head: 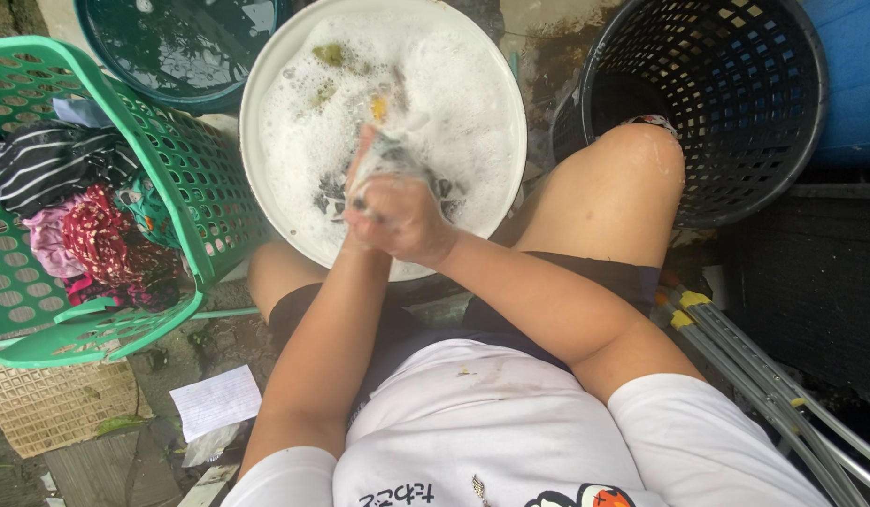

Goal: The person washes several items of clothing by hand in a soapy water basin, scrubbing and wringing each piece including a striped garment and a yellow cloth.

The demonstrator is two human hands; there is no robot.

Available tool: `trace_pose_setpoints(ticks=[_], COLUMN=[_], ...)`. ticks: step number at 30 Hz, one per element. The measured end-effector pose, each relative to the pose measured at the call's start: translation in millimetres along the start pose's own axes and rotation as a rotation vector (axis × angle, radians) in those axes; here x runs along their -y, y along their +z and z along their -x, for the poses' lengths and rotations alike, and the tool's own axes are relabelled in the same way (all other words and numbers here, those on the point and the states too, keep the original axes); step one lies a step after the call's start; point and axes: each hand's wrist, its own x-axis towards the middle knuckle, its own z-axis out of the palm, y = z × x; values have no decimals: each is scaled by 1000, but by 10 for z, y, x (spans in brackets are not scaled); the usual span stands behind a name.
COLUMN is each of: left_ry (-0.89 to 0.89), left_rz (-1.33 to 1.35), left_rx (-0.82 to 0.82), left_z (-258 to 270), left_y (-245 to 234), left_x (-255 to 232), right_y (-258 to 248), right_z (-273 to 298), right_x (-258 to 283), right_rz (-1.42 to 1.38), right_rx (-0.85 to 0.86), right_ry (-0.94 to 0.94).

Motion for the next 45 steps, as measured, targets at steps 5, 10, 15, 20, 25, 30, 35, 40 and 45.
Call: trace_pose_setpoints(ticks=[5,10,15,20,25,30,35,40,45], left_ry=[-108,-82,143,648,106,9,223,87,74], left_rz=[-207,-168,-106,-720,-1312,-976,114,53,-16], left_rx=[-141,-47,95,-68,-147,-9,248,19,184], left_z=[28,-133,-446,-270,9,-40,156,-4,-178], left_y=[-45,-157,-597,-764,-500,-426,-330,-139,-463], left_x=[281,457,414,-166,-117,-82,-505,-135,395], right_y=[-470,-363,-398,-1028,-807,-826,-656,-94,-203], right_z=[-190,-26,-28,-63,-22,9,-82,2,-74], right_x=[-463,-121,-584,-960,-729,-618,-343,139,-222], right_rz=[375,399,553,576,312,157,116,-138,347], right_rx=[-208,-36,67,-99,165,355,275,11,-40], right_ry=[-49,-349,161,307,864,469,469,-46,-19])
